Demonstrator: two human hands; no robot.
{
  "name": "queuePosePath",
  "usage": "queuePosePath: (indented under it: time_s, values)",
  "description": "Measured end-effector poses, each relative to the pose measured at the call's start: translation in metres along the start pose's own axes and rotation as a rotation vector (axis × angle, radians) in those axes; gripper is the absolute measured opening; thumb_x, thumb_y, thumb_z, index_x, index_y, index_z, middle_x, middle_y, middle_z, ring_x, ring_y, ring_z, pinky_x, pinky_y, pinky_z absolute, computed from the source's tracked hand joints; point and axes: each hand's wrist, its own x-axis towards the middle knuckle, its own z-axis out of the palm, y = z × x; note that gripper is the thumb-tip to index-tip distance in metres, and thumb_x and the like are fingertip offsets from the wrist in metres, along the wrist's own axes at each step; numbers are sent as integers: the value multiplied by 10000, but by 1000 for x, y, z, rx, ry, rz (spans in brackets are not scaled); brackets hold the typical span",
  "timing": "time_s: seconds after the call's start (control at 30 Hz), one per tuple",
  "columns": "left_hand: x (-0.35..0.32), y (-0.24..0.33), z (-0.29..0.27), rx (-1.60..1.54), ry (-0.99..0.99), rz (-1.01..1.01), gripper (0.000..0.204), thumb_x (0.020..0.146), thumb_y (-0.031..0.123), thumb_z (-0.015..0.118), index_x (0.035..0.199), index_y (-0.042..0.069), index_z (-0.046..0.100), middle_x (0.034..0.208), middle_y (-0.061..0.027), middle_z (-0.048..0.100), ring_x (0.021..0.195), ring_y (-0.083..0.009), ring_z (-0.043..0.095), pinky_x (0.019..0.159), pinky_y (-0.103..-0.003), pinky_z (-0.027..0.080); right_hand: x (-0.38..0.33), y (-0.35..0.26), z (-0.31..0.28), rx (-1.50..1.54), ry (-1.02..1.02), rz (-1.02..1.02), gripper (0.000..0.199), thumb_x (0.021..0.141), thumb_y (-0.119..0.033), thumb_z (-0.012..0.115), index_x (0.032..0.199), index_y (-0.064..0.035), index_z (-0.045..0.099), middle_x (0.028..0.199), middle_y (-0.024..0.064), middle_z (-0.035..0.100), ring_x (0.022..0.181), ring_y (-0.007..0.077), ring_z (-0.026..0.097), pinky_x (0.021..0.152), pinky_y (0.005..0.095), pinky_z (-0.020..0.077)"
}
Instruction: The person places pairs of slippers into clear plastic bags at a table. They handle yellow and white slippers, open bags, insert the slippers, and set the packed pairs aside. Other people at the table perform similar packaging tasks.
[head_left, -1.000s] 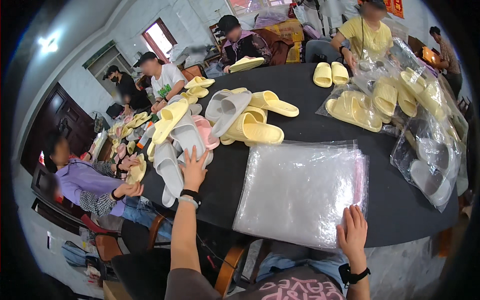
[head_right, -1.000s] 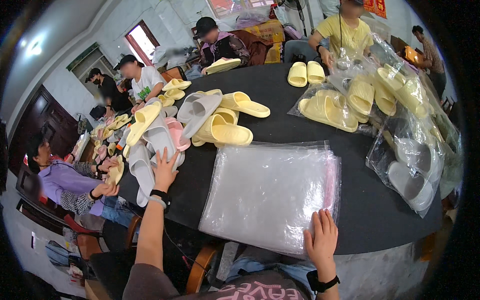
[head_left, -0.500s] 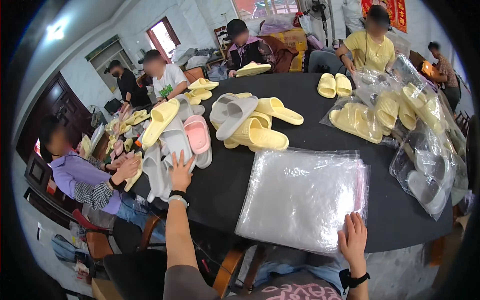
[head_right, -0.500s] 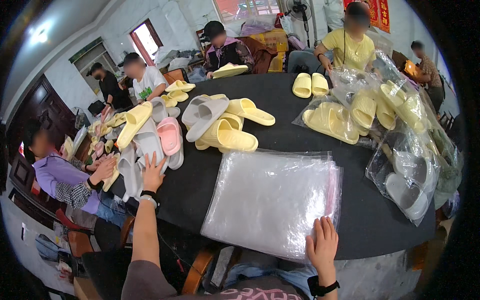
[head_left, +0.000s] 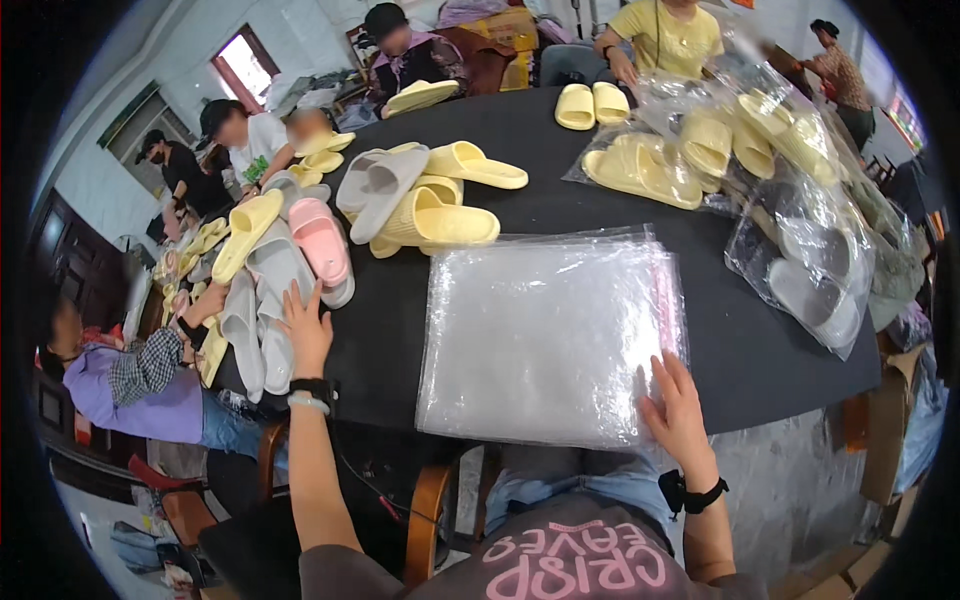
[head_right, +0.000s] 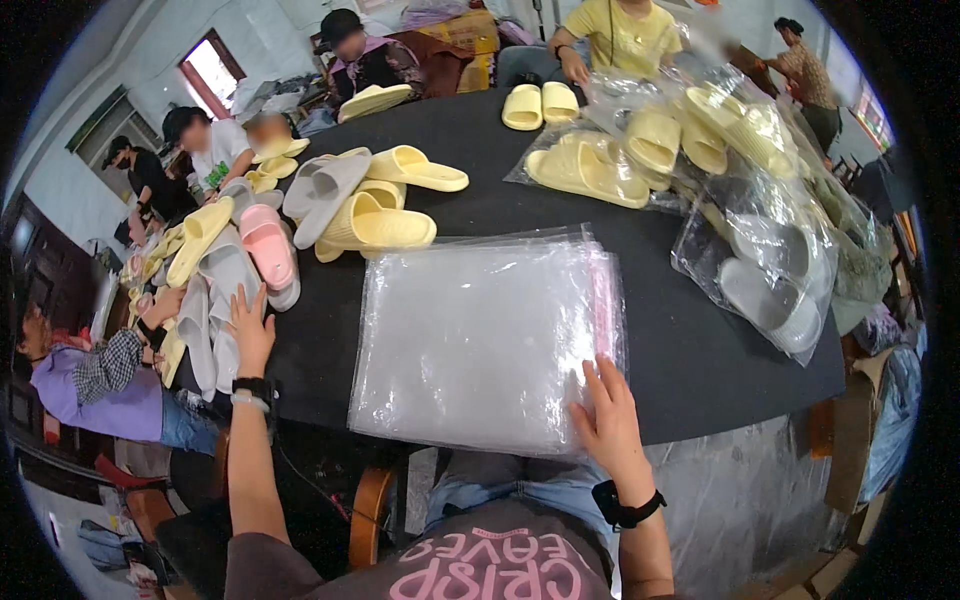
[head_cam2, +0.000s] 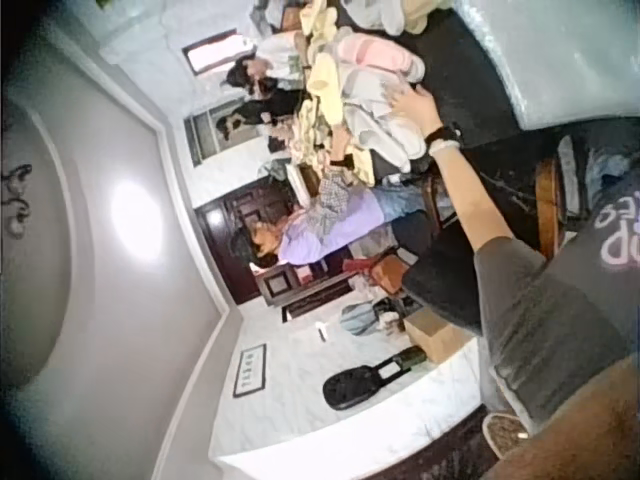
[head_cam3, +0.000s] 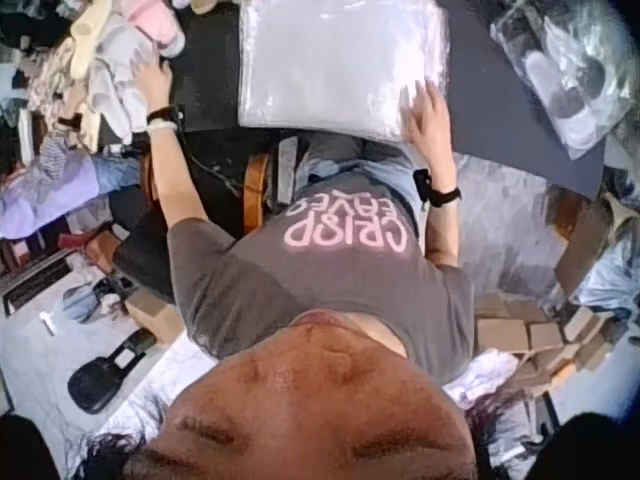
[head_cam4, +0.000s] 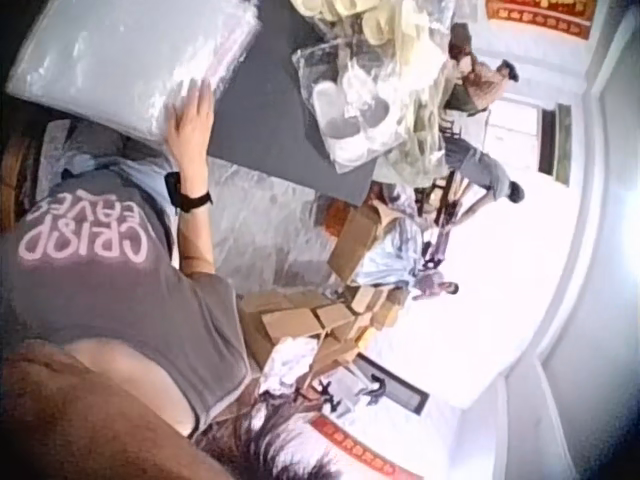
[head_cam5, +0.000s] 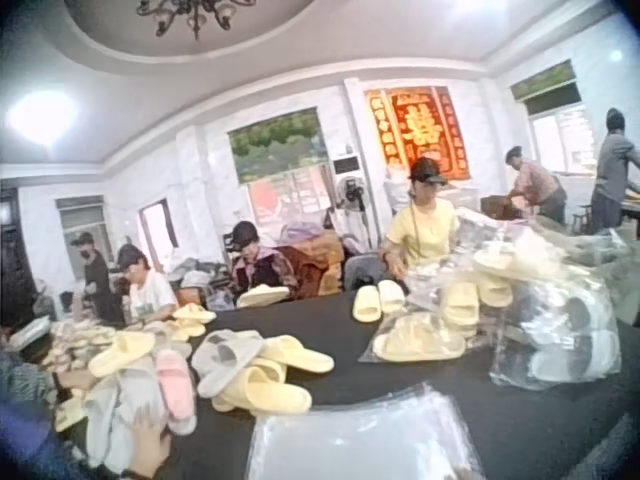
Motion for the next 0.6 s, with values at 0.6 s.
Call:
queuePosePath:
  time_s: [0.6]
  values:
    - [-101,169,0,-903,-427,111,801,988,312,573,1524,-100,143,1585,-296,204,1492,-390,191,1206,-474,169,12,36,16,-9,90,96,744,896,-238,664,1471,86,322,1487,336,354,1361,465,381,1134,492,315]
